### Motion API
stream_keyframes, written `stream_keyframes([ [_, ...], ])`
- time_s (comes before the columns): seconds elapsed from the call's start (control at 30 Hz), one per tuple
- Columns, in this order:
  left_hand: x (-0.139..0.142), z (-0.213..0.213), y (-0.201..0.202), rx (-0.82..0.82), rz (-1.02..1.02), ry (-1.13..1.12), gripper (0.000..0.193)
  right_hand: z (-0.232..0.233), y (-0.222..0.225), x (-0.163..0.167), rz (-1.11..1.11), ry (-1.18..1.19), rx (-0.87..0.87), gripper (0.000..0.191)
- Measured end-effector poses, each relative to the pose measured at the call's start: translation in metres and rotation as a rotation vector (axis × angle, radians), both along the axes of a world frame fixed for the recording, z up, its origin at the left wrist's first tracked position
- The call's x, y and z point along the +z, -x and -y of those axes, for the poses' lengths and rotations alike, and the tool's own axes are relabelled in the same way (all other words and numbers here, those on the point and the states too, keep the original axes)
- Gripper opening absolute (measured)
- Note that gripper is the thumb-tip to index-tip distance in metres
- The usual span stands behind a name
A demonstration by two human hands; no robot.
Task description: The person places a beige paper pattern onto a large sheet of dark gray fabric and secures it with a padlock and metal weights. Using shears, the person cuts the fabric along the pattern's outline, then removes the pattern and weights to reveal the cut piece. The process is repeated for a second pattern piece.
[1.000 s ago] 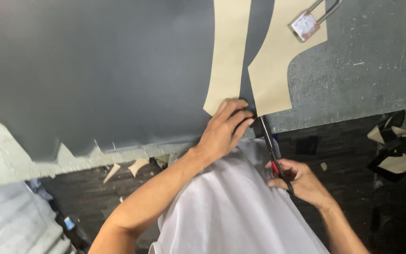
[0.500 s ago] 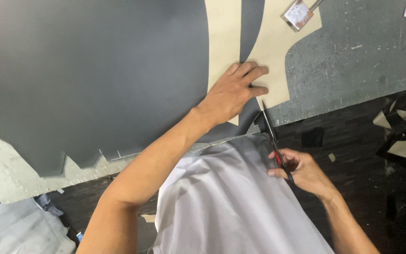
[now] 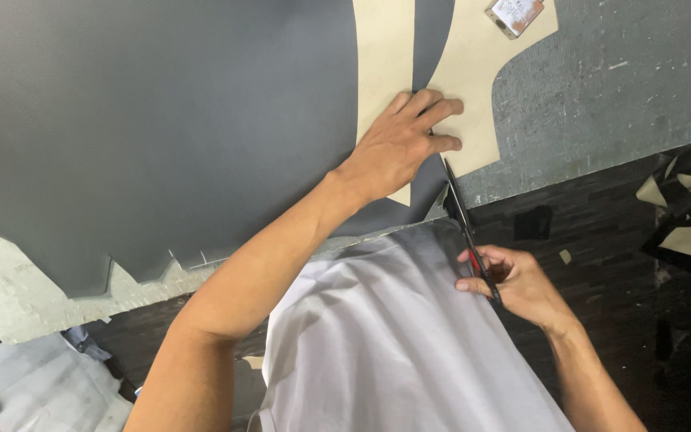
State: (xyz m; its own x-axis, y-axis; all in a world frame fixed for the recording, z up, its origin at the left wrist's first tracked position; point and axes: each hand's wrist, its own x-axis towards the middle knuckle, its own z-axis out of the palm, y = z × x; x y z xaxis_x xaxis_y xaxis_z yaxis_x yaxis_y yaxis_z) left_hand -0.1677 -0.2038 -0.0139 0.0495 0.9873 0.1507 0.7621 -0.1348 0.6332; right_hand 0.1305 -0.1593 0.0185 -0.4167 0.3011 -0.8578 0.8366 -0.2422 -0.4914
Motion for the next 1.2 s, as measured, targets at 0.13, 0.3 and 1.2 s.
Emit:
stream_keyframes([
  [0.13, -0.002, 0.0, 0.0, -0.01, -0.003, 0.005, 0.036, 0.0, -0.003, -0.001, 0.017, -0.002, 0.02, 0.041],
  [0.3, -0.001, -0.003, 0.001, -0.023, -0.008, 0.006, 0.038, 0.004, -0.006, -0.006, 0.068, 0.018, -0.011, 0.039],
  [1.2, -0.01, -0.046, 0.035, -0.105, 0.268, 0.144, 0.058, -0.018, 0.046, 0.002, -0.144, 0.039, -0.078, 0.035],
])
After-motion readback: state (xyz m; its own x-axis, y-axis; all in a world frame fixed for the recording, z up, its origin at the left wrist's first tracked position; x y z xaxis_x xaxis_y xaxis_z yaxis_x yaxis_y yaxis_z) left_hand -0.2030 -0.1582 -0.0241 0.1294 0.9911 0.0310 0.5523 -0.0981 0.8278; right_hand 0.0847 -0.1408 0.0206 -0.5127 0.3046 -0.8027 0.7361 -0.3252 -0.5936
